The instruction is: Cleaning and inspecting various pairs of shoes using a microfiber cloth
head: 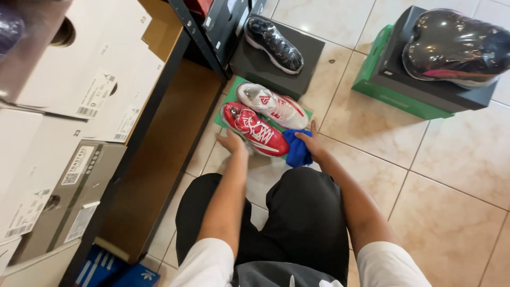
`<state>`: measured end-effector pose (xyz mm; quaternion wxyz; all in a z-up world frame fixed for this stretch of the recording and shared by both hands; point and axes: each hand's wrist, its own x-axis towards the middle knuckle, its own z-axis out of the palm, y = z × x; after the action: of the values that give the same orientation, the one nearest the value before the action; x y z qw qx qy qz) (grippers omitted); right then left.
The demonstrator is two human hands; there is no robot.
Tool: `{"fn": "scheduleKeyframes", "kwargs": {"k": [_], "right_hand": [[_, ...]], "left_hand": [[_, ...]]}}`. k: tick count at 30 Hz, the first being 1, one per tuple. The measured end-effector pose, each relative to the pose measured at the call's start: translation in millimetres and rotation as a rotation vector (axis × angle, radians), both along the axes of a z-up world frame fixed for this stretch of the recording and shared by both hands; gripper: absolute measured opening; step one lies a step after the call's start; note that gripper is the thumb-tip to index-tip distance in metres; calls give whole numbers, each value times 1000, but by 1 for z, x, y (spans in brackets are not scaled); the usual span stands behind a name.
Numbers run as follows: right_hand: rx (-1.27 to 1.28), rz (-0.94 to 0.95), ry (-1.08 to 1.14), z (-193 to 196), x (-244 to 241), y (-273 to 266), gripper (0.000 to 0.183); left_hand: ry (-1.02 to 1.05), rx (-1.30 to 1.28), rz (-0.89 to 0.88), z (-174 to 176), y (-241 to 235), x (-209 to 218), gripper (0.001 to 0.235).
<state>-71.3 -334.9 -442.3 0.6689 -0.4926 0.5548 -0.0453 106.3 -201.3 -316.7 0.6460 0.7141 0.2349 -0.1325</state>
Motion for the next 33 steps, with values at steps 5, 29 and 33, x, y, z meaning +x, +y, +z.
{"fn": "scheduleKeyframes", "kwargs": {"k": [5, 29, 33], "right_hand": [[-32, 105, 61, 11, 23, -1, 112], [-20, 74, 129, -77, 39, -67, 109], [-23, 17, 125, -62, 45, -67, 109]], "left_hand": [[167, -99, -173, -111, 3, -28, 54], [62, -142, -474, -95, -25, 40, 114], [89, -110, -508, -179, -36, 62, 121]]}}
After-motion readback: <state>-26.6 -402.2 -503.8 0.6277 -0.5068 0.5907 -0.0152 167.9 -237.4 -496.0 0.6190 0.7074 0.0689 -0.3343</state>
